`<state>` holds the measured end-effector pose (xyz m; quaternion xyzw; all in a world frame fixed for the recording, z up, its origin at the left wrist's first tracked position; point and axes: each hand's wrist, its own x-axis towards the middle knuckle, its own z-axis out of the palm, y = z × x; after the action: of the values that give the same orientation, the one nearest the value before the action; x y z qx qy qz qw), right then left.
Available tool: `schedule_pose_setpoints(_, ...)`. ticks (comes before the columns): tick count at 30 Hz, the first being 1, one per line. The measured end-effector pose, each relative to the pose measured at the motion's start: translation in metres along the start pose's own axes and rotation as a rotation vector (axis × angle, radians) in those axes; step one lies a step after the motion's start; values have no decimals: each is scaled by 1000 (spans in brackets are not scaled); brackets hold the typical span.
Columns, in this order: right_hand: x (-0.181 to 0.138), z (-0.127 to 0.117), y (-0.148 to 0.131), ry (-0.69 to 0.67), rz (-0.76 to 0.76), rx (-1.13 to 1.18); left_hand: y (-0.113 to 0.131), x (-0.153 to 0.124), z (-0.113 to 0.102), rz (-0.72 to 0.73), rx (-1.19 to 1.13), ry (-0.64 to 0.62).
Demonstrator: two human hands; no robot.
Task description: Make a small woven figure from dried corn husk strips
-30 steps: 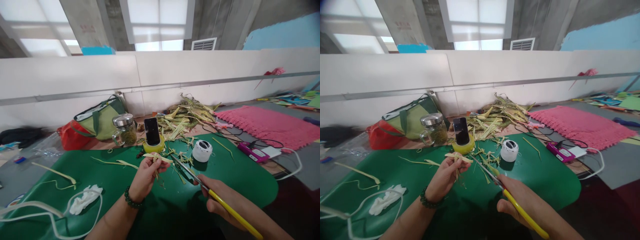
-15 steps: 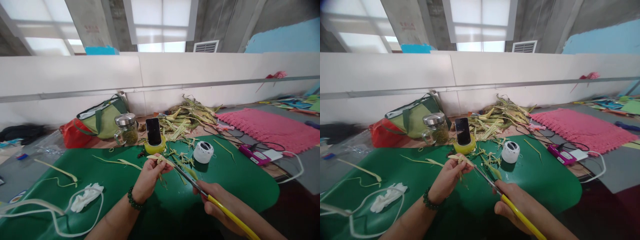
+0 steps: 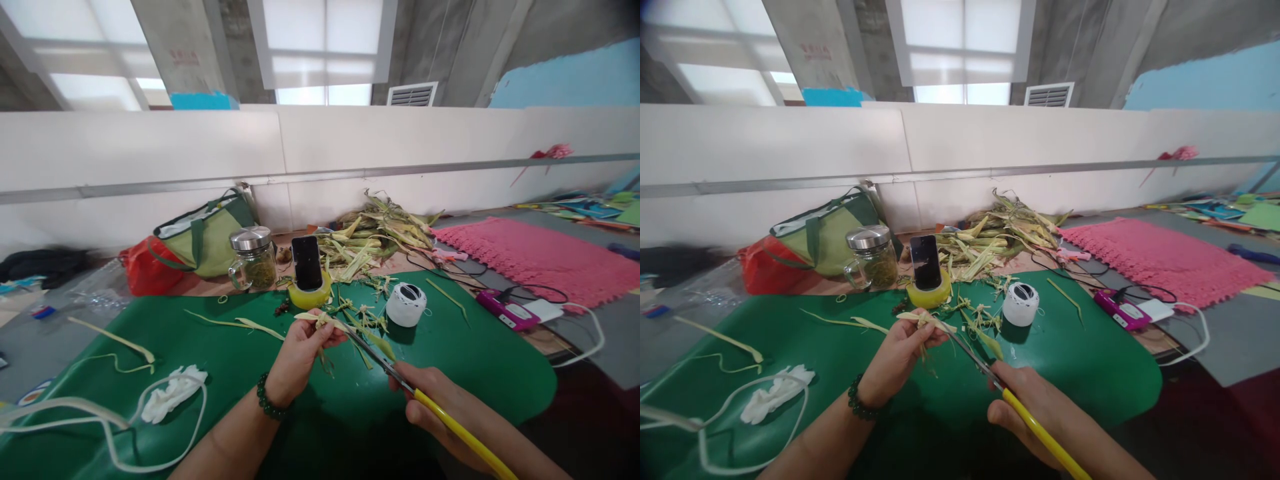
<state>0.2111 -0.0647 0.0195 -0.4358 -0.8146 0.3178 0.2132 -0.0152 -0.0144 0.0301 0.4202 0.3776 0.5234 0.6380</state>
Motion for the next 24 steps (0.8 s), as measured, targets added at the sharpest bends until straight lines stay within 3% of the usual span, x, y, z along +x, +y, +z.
schedule_pose_setpoints(6,1,4,-3,-11,48,37,0,0,0,-22,-7,2)
schedule_pose_setpoints(8,0,2,-3,50,62,78,1,0,0,-25,0,7)
schedule_pose_setpoints(11,-5,-12,7,327,167,10,2,-1,0,-13,26,22)
schedule_pose_setpoints(13,-8,-30,21,549,308,-187,2,-2,-1,0,1,31)
schedule_pose_setpoints(15,-10,-50,40,642,499,-445,3,-3,-1,-1,-83,30)
schedule_pose_setpoints(20,-7,-78,84,354,842,-655,4,-2,1,-54,-120,27)
schedule_pose_setpoints(24,-4,-75,113,222,897,-627,4,1,1,-67,-59,36)
